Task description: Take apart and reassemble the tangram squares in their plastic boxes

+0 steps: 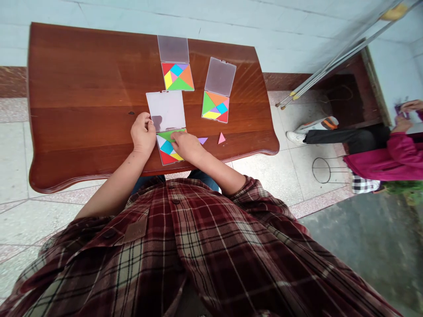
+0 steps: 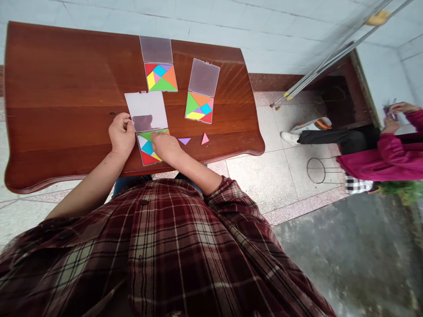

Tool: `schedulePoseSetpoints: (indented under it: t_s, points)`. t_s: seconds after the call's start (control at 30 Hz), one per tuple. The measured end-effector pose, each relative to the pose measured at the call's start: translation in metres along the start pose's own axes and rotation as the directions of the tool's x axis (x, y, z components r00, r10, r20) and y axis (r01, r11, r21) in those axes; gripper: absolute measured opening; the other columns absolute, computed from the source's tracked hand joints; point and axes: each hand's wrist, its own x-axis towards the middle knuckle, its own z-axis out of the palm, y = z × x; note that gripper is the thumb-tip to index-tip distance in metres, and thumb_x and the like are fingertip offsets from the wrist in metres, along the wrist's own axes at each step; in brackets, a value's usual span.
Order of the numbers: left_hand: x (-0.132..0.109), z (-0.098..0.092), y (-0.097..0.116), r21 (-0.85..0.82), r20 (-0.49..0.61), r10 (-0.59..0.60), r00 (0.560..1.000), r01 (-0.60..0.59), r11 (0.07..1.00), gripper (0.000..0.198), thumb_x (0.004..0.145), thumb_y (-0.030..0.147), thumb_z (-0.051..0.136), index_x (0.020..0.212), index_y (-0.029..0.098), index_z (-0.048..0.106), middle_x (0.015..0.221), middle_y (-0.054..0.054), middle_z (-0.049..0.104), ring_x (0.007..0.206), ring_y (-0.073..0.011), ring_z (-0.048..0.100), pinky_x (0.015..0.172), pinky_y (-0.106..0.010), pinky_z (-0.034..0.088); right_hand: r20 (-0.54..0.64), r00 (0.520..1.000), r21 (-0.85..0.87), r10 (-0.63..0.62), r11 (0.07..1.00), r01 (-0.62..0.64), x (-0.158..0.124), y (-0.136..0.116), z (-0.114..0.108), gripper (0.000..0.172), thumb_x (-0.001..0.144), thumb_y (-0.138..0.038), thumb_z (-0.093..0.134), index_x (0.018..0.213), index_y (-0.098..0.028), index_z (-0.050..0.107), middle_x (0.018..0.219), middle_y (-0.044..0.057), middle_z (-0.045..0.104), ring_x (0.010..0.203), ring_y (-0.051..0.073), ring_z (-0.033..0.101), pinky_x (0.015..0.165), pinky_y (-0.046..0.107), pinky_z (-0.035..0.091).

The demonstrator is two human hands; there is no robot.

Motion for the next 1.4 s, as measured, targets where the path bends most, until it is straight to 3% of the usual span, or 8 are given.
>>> schedulePoseSetpoints:
  t_s: [0.3,0.93,1.23,1.4]
  points:
    - [0.0,-0.001,0.001,0.023,0.017,-0.016,1.0,0.015,1.0,0.012,0.085,0.024,0.053,0.095,0.02,0.057,0.081,0.001,0.062,0.081,-0.0141,0.065,0.094,-0.033,0.05,0.027,0.996,0.044,-0.084,0.996,0.083,0.002,0.004,0.011,0.032,0.093,-0.019,0.042,0.116,-0.02,0.064,0.115,0.009,0.065,0.099,0.021,0.063,0.079,0.029,0.046]
    - [0.0,-0.002,0.003,0.003,0.009,-0.034,0.999,0.034,0.999,0.011,0.085,0.026,0.053,0.094,0.02,0.056,0.078,0.001,0.061,0.076,-0.014,0.063,0.089,-0.033,0.051,0.063,0.991,0.051,-0.121,0.992,0.117,0.0,-0.006,0.004,0.042,0.092,-0.018,0.044,0.133,-0.02,0.054,0.123,0.012,0.061,0.107,0.025,0.062,0.088,0.036,0.049]
    - [-0.001,-0.002,0.005,0.023,-0.004,-0.011,1.0,0.011,1.0,0.009,0.085,0.024,0.055,0.092,0.02,0.058,0.077,0.001,0.061,0.076,-0.0138,0.064,0.088,-0.034,0.052,0.003,1.0,0.122,-0.029,0.992,0.029,0.001,0.021,-0.005,0.046,0.092,-0.01,0.039,0.132,-0.022,0.057,0.13,0.006,0.061,0.115,0.017,0.058,0.095,0.03,0.046]
    - [-0.001,-0.001,0.003,0.009,-0.008,-0.007,1.0,0.008,1.0,0.011,0.086,0.029,0.055,0.093,0.021,0.057,0.078,0.001,0.061,0.077,-0.014,0.064,0.088,-0.034,0.053,0.019,0.996,0.149,-0.084,0.985,0.081,-0.003,0.023,-0.001,0.041,0.093,-0.012,0.039,0.124,-0.022,0.062,0.12,0.005,0.064,0.108,0.017,0.06,0.091,0.028,0.044]
